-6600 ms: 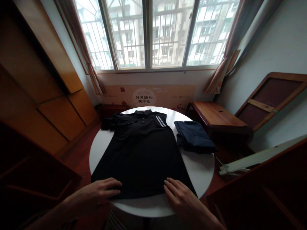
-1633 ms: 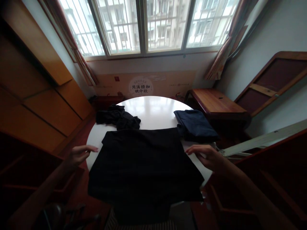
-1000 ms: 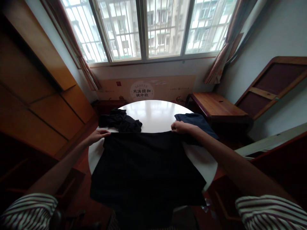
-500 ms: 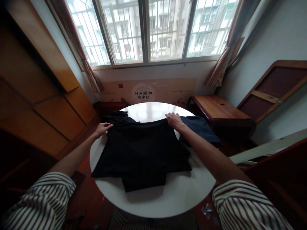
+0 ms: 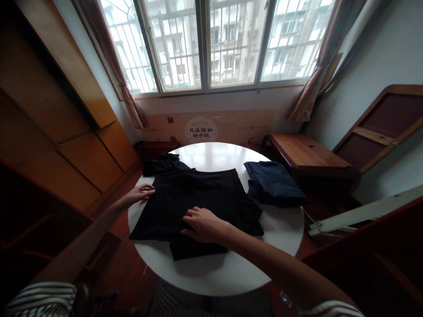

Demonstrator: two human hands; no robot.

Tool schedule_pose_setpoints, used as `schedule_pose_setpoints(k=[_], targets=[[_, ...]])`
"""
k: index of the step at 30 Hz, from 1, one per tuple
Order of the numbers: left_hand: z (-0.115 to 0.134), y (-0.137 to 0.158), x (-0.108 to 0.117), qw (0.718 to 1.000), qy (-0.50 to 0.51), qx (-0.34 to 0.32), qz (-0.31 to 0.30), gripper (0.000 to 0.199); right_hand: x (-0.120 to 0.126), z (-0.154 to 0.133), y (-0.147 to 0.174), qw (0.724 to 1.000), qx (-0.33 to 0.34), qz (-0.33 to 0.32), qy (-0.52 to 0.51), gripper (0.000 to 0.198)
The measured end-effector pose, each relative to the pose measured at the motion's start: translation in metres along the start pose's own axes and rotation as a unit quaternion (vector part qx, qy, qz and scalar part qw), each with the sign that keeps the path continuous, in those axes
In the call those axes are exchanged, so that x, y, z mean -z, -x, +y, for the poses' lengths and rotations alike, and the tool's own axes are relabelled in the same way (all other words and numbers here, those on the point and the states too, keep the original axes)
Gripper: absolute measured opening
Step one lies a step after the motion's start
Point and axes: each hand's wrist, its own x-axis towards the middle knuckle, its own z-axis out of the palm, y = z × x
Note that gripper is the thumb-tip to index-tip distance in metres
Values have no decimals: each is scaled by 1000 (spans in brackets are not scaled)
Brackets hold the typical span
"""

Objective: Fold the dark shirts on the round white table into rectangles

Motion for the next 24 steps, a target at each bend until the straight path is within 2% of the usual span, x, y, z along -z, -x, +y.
schedule_pose_setpoints(k=[3, 6, 8, 11, 14, 19, 22, 24], targets=[[2, 8, -8, 997, 27, 39, 64, 75, -1, 6, -4, 999, -16, 17, -34, 28], [4, 10, -14, 986, -40, 67, 145, 84, -7, 21, -9, 995, -39, 51, -74, 26], [7, 10, -17, 984, -33, 74, 157, 86, -15, 31, -11, 992, -46, 77, -90, 23], [12, 9, -19, 994, 6, 91, 59, 73, -30, 41, -13, 984, -41, 122, -120, 18], [17, 10, -20, 994, -26, 103, -34, 60, -40, 46, -12, 976, -28, 148, -155, 16], [25, 27, -19, 978, -43, 112, -172, 60, -42, 52, -10, 957, -23, 161, -238, 19], [33, 43, -19, 973, 1, 90, -212, 72, -40, 55, -11, 944, -27, 164, -283, 27], [45, 53, -21, 976, 50, 53, -205, 73, -40, 58, -12, 932, -42, 171, -317, 34]])
